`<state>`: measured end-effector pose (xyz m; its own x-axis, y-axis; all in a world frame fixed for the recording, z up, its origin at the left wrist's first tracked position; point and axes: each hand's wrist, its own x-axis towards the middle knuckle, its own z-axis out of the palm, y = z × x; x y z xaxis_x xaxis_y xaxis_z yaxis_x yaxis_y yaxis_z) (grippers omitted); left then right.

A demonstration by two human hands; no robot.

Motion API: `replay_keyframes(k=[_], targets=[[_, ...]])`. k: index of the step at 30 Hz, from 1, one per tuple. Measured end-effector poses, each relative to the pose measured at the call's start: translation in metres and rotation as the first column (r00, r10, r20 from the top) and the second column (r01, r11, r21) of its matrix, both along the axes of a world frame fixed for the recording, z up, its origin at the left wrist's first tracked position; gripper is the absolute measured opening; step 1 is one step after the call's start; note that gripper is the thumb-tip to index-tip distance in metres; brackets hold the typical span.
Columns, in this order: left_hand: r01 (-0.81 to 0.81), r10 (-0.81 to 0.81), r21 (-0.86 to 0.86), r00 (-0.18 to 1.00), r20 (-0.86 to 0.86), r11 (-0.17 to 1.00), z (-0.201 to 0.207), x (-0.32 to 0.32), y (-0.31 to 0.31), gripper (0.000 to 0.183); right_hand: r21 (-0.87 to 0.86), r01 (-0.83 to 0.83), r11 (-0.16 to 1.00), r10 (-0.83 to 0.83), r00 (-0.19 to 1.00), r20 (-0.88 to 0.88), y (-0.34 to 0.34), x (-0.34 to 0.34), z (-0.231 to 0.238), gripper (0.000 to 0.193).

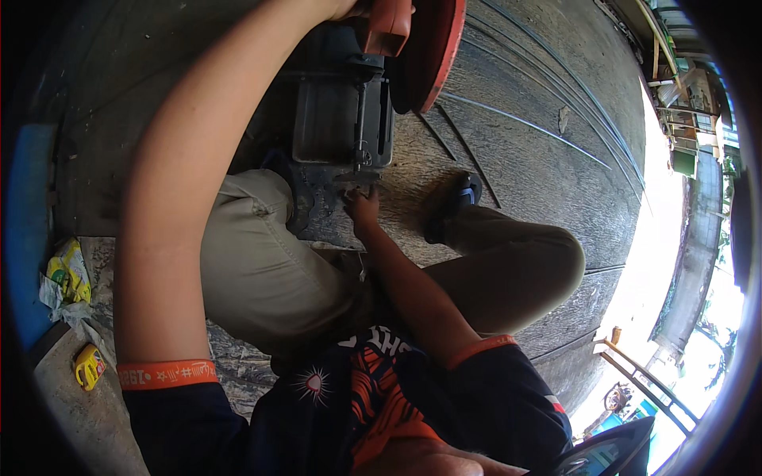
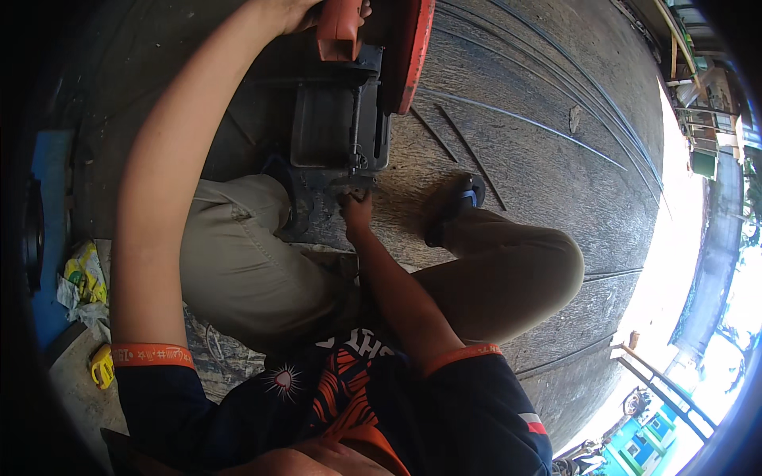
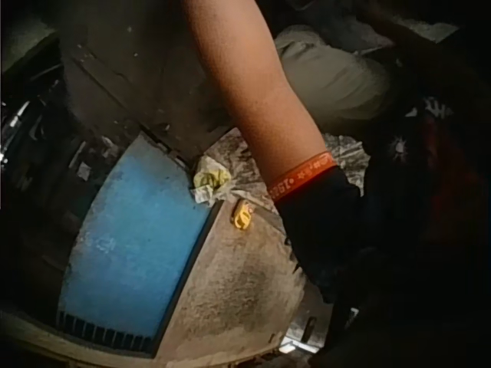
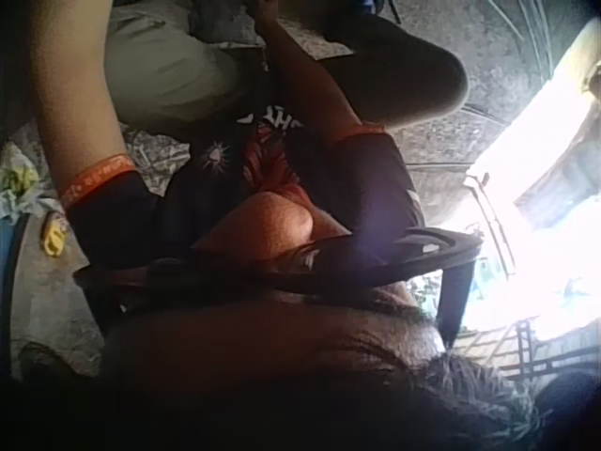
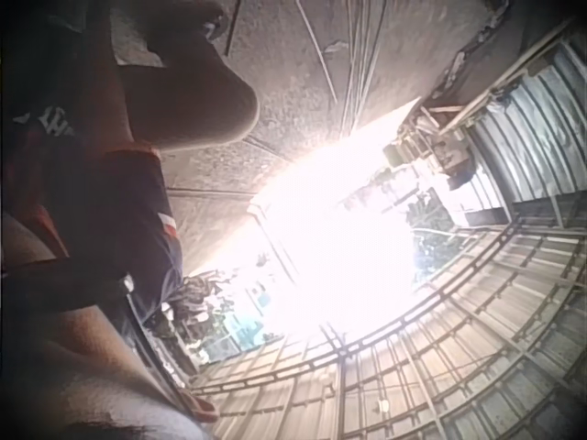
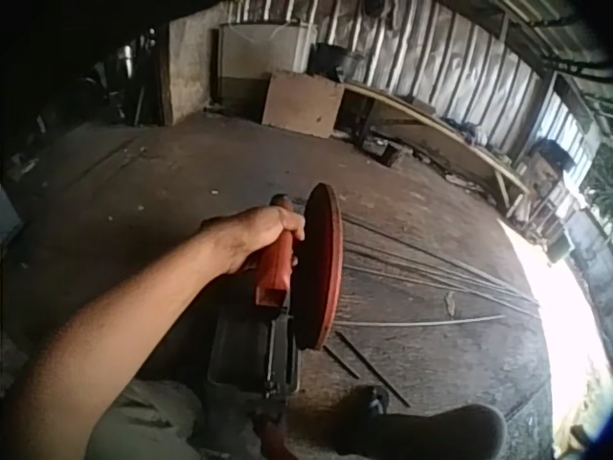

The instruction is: Measure and cut metal rods using a circular metal saw.

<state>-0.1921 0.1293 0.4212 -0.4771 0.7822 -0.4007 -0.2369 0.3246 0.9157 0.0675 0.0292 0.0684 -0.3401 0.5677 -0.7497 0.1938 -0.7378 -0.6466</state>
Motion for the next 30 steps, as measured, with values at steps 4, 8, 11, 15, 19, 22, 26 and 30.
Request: replay_keyframes(k=[4,8,11,15,19,22,26,30], targets=[[0.016,-0.015,0.036,0.999,-0.048,0.999,-0.003,0.005,0.007,0.021,0.35,0.111,0.93,-0.095,0.994,-0.061,0.023,0.005,-0.023,0.032],[-0.062,0.066,0.067,0.996,-0.065,0.996,-0.006,0.0,-0.011,0.022,0.552,-0.344,0.759,0.345,0.932,0.107,-0.01,-0.013,0.058,0.025],[-0.023,0.028,0.072,0.997,-0.074,0.997,-0.002,0.005,-0.003,0.024,0.228,-0.369,0.901,0.385,0.922,-0.027,-0.024,-0.01,0.04,0.028],[-0.048,0.048,0.066,0.999,-0.001,0.997,-0.005,0.006,-0.002,0.025,0.017,0.039,0.999,-0.04,0.998,0.054,0.004,-0.012,-0.001,0.037],[-0.062,0.061,0.079,0.998,0.004,0.995,-0.013,-0.001,-0.011,0.026,-0.1,0.209,0.973,-0.212,0.977,-0.02,0.03,-0.016,-0.016,0.014],[-0.002,0.002,0.084,1.0,0.003,0.996,-0.003,0.013,0.011,0.026,0.561,-0.821,-0.105,0.327,0.504,0.799,0.072,0.024,-0.07,0.019],[-0.046,0.046,0.064,0.999,-0.01,0.997,-0.004,0.006,-0.011,0.025,0.095,0.194,0.976,-0.174,0.966,-0.19,0.03,-0.007,-0.005,0.032],[-0.034,0.039,0.09,0.998,-0.056,0.995,-0.01,0.001,-0.006,0.024,0.716,-0.547,0.434,0.462,0.817,0.344,0.002,-0.002,0.008,0.03]])
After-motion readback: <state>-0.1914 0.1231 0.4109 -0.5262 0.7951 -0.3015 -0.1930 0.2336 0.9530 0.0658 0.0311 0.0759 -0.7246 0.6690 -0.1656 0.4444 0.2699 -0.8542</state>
